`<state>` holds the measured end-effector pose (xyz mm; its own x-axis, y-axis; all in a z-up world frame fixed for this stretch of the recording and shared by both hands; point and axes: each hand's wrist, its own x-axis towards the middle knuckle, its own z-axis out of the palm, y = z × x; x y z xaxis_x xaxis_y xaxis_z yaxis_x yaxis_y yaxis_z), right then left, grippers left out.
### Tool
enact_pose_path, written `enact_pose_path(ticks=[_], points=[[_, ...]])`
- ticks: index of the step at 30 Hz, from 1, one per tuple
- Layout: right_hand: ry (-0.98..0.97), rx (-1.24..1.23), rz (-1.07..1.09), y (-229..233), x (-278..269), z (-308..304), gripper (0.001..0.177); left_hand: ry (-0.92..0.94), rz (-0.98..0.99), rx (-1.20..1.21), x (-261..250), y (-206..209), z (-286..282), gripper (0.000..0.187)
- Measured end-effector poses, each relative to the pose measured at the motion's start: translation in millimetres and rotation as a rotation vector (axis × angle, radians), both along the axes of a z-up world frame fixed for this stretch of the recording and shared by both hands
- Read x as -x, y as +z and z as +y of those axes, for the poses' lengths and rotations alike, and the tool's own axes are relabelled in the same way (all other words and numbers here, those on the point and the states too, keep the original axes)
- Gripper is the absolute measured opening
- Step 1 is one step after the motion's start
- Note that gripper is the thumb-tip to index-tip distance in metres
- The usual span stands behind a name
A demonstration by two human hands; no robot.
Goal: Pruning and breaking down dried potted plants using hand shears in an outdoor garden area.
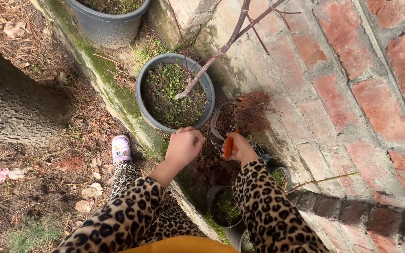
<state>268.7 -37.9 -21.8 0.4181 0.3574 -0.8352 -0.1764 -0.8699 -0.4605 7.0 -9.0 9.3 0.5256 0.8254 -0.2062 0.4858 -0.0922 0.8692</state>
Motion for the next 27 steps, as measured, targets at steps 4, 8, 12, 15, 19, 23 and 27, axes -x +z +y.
enact_pose_path(ticks=[4,8,12,15,19,23,27], points=[[-0.031,-0.096,-0.029,-63,-38,-6,0.042,0.004,-0.019,0.01,0,-2,1,0.025],[0.169,-0.001,-0.18,-18,8,-23,0.032,-0.003,-0.018,0.006,-3,-7,0,0.024],[0.198,0.046,-0.175,-6,25,-49,0.028,-0.009,0.004,0.008,-5,-10,-1,0.023],[0.323,0.097,-0.226,-25,-4,-67,0.062,-0.005,-0.016,0.008,-4,-7,-3,0.024],[0.202,0.091,-0.185,-29,-24,-76,0.07,-0.002,0.012,-0.001,-11,-11,-6,0.022],[0.211,0.115,-0.236,-31,-44,-66,0.072,0.005,0.013,0.001,-13,-12,-9,0.022],[0.334,0.155,-0.301,-76,-90,-41,0.058,-0.001,0.025,-0.009,-10,-9,-12,0.024]])
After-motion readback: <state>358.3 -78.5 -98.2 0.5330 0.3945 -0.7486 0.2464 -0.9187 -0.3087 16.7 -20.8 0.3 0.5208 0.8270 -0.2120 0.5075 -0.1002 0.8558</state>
